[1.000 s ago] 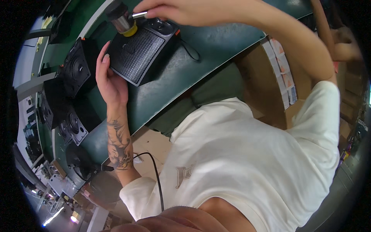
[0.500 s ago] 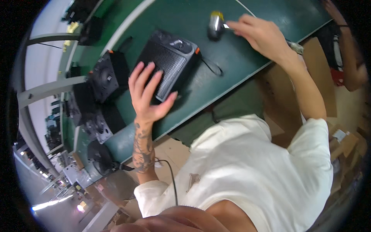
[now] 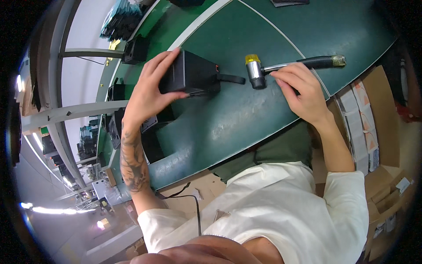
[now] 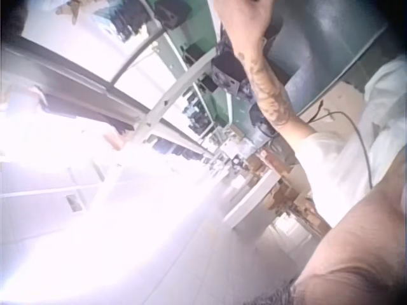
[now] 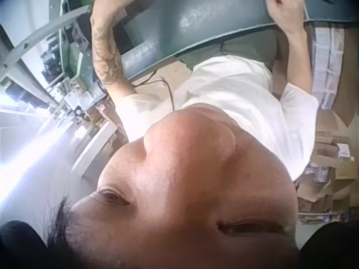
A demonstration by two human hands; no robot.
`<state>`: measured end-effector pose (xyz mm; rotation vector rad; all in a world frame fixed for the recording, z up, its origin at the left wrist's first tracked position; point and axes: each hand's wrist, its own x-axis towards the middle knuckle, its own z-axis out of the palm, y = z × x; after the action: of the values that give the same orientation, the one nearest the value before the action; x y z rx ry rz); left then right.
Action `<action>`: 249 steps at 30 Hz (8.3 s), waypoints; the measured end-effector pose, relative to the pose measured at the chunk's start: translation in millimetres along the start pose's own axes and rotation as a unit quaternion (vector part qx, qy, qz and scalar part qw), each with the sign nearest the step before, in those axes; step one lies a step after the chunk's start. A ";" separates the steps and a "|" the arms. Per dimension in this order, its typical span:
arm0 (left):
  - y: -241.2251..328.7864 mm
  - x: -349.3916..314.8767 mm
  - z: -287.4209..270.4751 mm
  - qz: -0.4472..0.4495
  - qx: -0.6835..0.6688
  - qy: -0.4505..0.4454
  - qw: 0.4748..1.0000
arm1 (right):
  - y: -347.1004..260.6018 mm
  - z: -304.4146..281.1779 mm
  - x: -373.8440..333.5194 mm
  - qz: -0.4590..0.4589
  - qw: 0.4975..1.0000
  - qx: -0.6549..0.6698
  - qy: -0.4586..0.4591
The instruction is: The person assembles small black speaker units on a green workbench. They place a mesh grille onto the speaker housing and use a yellow rubber mallet to tap the grille into place. The person repeats this process for multiple speaker units, occasionally inspecting the fit of the grille.
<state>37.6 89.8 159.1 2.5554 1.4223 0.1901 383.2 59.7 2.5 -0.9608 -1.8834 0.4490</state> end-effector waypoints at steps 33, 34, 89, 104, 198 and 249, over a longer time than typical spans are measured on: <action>-378.1 94.0 -33.4 -0.384 0.078 -0.097 0.915 | -8.0 -3.7 14.8 0.184 0.979 0.052 -0.071; -374.8 120.7 -33.4 -0.299 -0.006 -0.083 0.951 | -9.3 -6.1 12.6 0.174 0.982 0.047 -0.062; 32.6 -156.6 109.5 -0.295 -0.688 0.045 0.662 | 140.6 -58.7 209.1 -0.094 0.884 -0.449 -0.094; 18.4 -171.5 136.1 -0.175 -0.636 0.180 0.730 | -129.2 68.1 125.0 -0.323 0.820 -0.013 -0.472; 13.5 -128.9 114.8 -0.136 -0.606 0.377 0.687 | -151.3 140.3 44.3 0.133 0.963 0.233 0.004; 0.8 -134.1 114.9 -0.085 -0.514 0.434 0.736 | -137.4 129.0 49.6 0.056 0.960 0.272 -0.027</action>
<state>-7.7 -38.5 46.5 1.3541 1.1597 1.7416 199.8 23.5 57.5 -0.6866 -1.6234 1.0086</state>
